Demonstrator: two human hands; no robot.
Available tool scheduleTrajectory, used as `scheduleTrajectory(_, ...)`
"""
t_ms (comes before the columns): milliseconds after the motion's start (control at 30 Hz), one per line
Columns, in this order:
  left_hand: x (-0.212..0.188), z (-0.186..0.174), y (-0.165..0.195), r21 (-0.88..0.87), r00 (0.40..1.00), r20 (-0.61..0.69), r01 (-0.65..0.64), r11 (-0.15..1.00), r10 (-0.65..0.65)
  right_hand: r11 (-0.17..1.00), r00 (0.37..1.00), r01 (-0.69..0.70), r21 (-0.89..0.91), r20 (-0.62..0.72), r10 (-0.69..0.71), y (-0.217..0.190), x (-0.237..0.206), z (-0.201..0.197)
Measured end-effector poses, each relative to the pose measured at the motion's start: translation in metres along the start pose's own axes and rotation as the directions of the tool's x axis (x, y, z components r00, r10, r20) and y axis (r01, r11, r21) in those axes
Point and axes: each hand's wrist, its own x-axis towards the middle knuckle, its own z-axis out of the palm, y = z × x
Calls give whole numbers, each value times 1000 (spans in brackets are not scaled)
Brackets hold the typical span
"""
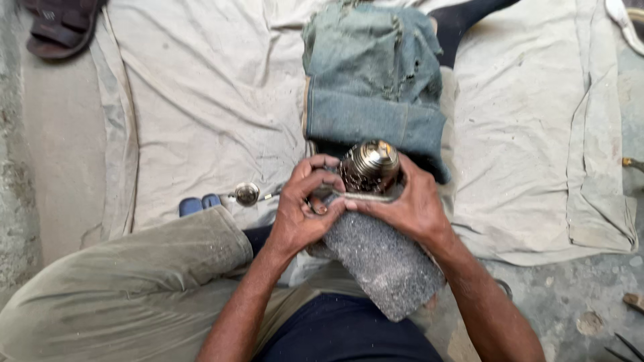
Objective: The person sits on the ground with a small brass bell resting on a stone block on their lap. They hold a punch against the bell's surface with one hand and repeatedly strike it with a wooden mallet held in the other hand, repositioning the punch to work different spots, and occasionally rotate the bell.
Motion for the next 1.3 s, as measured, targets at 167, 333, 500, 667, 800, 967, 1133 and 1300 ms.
scheduleTrajectory(167,2,-9,7,26,1000,-21,-15,1000,16,975,906,-219,41,380,188,-1,29,-11)
scheduleTrajectory(333,1,-14,8,42,996,0,92,995,-92,886,867,-373,276,443,228,6,27,-3)
scheduleTrajectory(500,1,-13,12,-51,993,-35,111,992,-113,919,893,-323,226,394,217,5,26,1)
scheduleTrajectory(667,-1,-12,23,128,991,-50,-117,985,124,995,969,-99,0,227,96,8,11,-15)
scheduleTrajectory(800,-11,-2,25,196,967,-40,-239,951,251,989,987,119,86,-117,-108,26,-44,-31)
scheduleTrajectory(967,2,-12,24,203,983,31,173,964,-183,890,931,-43,453,-304,200,57,-89,-26)
scheduleTrajectory(1133,-1,-34,51,263,997,-23,-61,963,70,819,924,-190,542,-184,336,82,-115,-4)
scheduleTrajectory(1300,-3,-38,76,242,969,-40,-226,944,242,842,962,-216,495,-40,270,93,-133,19)
